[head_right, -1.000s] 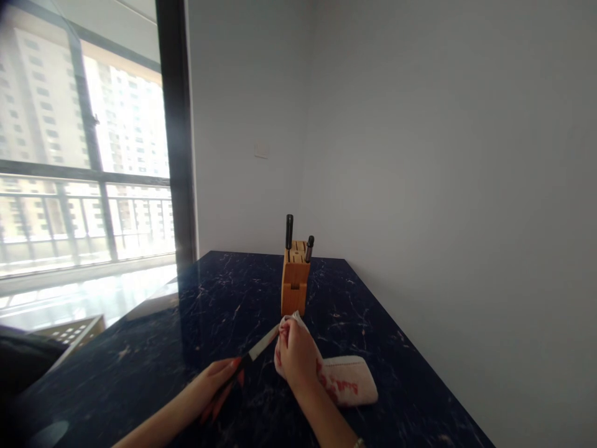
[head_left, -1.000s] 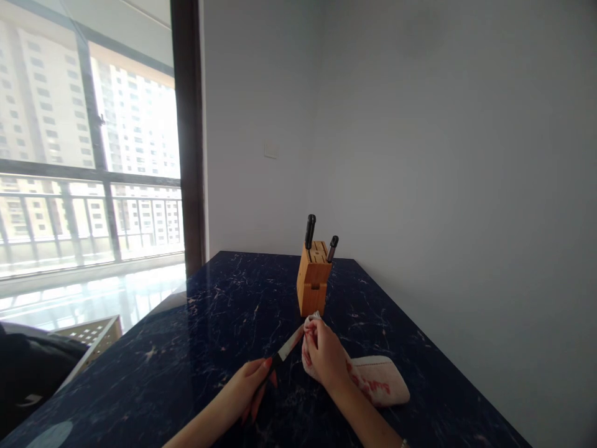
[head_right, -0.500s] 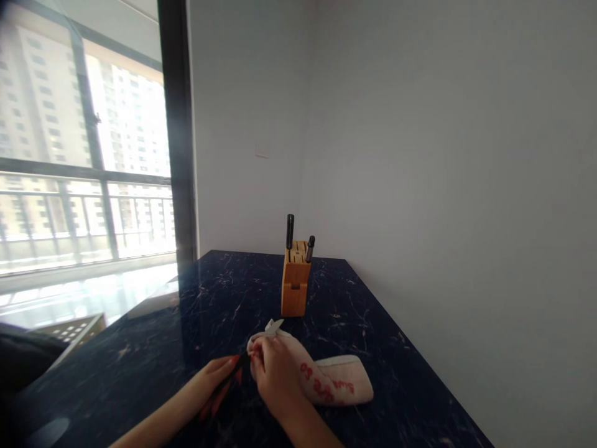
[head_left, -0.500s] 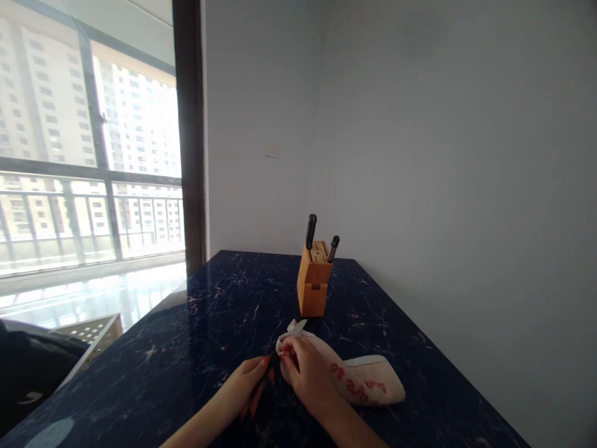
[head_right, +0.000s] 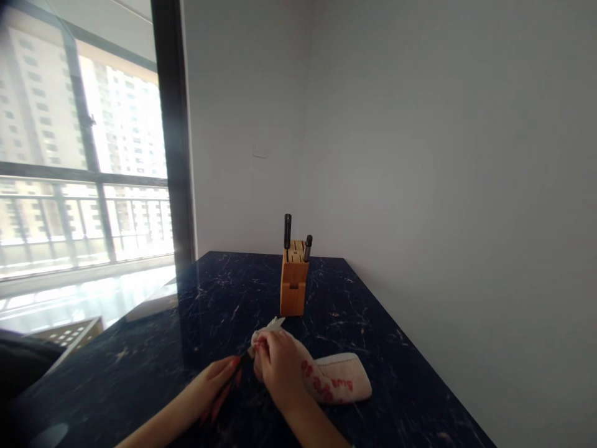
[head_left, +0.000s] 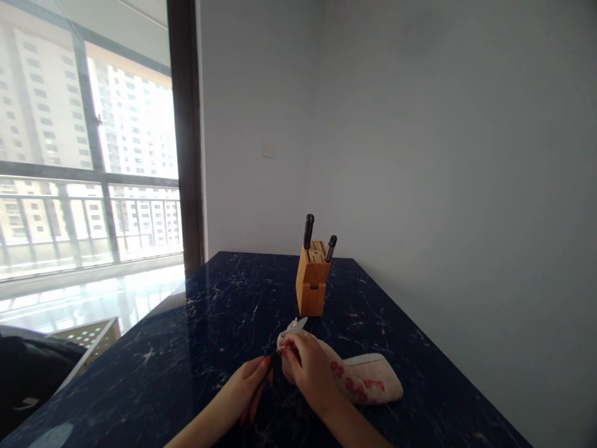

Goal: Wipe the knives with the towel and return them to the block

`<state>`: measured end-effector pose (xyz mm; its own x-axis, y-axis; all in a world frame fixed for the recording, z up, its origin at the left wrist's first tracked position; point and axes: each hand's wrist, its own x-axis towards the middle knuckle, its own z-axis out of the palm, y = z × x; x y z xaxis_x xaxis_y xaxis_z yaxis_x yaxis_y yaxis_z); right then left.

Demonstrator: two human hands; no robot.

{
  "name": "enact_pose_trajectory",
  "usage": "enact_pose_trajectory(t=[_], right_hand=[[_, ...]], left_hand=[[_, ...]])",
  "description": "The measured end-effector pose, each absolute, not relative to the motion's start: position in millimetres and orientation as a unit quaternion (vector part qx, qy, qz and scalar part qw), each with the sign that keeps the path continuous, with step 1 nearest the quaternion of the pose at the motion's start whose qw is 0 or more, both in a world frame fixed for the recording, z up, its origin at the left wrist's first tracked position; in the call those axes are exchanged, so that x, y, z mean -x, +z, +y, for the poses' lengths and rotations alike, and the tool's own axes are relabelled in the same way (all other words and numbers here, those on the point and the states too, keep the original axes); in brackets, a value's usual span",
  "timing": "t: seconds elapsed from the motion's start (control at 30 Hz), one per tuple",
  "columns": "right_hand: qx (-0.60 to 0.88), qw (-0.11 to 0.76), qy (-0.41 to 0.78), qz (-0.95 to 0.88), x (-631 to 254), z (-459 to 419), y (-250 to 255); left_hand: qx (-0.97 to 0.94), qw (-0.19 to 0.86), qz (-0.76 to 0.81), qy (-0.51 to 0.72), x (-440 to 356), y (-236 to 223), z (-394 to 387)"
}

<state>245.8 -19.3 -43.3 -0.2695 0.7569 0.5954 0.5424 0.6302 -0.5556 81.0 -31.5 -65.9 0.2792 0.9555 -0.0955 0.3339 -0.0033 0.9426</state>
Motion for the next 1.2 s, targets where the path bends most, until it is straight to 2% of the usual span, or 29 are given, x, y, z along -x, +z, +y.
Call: enact_pose_trajectory(t=[0.3,0.53,0.7,0.9,1.2], right_hand=[[0.548,0.468,0.101,-0.686,-275,15,-55],[0.527,0.48,0.129,-0.689,-274,16,-56],[0.569,0.47,0.139,-0.661,-277,17,-56],[0.478,0.541,0.162,-0.673,-270,5,-46],[0.416,0.462,0.21,-0.754,-240,-24,-43]], left_hand=[[-0.653,0.483,0.503,0.296,-81,-69,-33],[-0.616,0.533,0.496,0.299,-80,-71,-29],[-0.6,0.542,0.5,0.31,-78,-69,-26],[-0.591,0.54,0.5,0.331,-79,-66,-27],[-0.601,0.53,0.485,0.35,-81,-69,-30]])
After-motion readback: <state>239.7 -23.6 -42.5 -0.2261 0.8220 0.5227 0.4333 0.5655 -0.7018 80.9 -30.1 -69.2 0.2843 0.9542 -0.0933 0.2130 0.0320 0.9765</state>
